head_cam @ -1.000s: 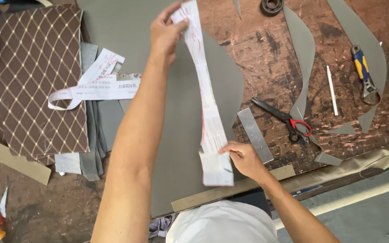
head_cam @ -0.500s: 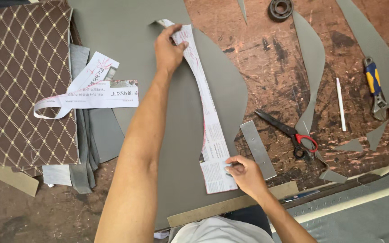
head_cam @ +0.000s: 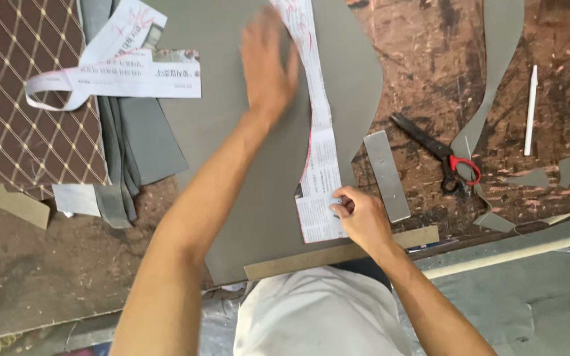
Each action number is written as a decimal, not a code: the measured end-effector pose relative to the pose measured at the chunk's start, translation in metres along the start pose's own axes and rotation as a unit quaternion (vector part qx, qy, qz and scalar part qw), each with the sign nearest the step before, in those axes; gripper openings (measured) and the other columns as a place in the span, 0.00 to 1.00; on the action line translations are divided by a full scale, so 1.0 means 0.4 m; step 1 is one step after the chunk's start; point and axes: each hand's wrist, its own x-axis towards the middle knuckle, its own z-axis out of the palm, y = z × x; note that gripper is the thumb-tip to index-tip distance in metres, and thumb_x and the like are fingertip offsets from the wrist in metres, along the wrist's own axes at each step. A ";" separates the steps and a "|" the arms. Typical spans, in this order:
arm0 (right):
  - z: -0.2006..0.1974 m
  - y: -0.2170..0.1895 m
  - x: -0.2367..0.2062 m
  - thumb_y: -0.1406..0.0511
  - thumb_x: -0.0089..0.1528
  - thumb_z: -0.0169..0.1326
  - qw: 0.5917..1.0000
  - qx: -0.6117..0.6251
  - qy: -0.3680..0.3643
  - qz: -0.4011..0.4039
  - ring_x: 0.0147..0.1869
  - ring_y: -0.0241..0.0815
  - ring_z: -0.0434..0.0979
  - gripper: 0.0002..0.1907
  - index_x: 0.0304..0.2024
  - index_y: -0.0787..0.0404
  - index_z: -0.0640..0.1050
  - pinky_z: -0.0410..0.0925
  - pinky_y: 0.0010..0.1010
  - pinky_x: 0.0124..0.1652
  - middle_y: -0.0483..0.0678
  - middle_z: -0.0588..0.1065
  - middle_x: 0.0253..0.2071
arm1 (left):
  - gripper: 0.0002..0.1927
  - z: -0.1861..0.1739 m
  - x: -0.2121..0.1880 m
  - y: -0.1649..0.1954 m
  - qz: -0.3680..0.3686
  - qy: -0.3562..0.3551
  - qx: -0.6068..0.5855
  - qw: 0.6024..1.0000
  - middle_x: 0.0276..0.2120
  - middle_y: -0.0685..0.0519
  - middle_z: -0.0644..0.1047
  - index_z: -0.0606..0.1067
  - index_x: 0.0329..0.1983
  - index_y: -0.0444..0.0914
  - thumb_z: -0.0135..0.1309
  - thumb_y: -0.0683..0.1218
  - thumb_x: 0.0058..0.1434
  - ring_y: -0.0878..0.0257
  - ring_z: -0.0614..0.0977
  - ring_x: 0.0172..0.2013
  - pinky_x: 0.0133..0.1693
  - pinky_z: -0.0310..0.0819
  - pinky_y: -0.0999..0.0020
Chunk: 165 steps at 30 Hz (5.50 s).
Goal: The person uses a utility knife and a metal ruler to cut a long strip from a gray fabric sheet on a worktable. They repeatedly reposition the ruler, mark lines with a white pen, and make straight cuts along the marked lines. The cut strip is set aside, and the process is repeated to produce additional strips.
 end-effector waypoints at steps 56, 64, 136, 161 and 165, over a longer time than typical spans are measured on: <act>-0.074 0.103 -0.133 0.63 0.48 0.74 0.991 -0.100 0.023 -0.086 0.39 0.47 0.75 0.26 0.43 0.61 0.75 0.71 0.38 0.40 0.49 0.72 0.42 | 0.46 -0.258 -0.566 0.244 0.140 -0.364 -0.001 0.921 0.78 0.50 0.50 0.55 0.78 0.49 0.52 0.71 0.63 0.51 0.47 0.77 0.75 0.38 0.41; -0.104 0.125 -0.235 0.65 0.46 0.70 0.937 -0.262 -0.038 -0.226 0.54 0.54 0.70 0.31 0.51 0.61 0.75 0.66 0.45 0.51 0.51 0.72 0.47 | 0.46 -0.256 -0.570 0.242 0.147 -0.364 0.009 0.920 0.78 0.49 0.49 0.54 0.79 0.49 0.50 0.72 0.64 0.51 0.46 0.77 0.75 0.36 0.41; -0.009 0.205 -0.233 0.55 0.48 0.76 0.985 -0.132 0.105 -0.030 0.33 0.41 0.69 0.22 0.29 0.62 0.78 0.67 0.35 0.35 0.44 0.69 0.30 | 0.49 -0.267 -0.620 0.275 0.139 -0.413 0.025 0.900 0.78 0.53 0.46 0.51 0.78 0.55 0.51 0.73 0.58 0.55 0.43 0.77 0.74 0.33 0.37; -0.019 0.192 -0.228 0.59 0.52 0.74 0.991 -0.115 0.072 0.008 0.30 0.39 0.65 0.18 0.28 0.62 0.78 0.65 0.34 0.33 0.44 0.67 0.27 | 0.50 -0.265 -0.616 0.261 0.152 -0.421 0.035 0.893 0.78 0.55 0.45 0.50 0.79 0.57 0.48 0.76 0.57 0.57 0.42 0.77 0.74 0.32 0.37; -0.020 0.193 -0.227 0.59 0.53 0.74 0.990 -0.119 0.072 -0.021 0.28 0.39 0.64 0.18 0.27 0.62 0.78 0.64 0.30 0.57 0.43 0.67 0.21 | 0.51 -0.272 -0.613 0.262 0.150 -0.416 0.034 0.896 0.78 0.54 0.45 0.50 0.79 0.57 0.50 0.76 0.57 0.56 0.42 0.77 0.74 0.32 0.36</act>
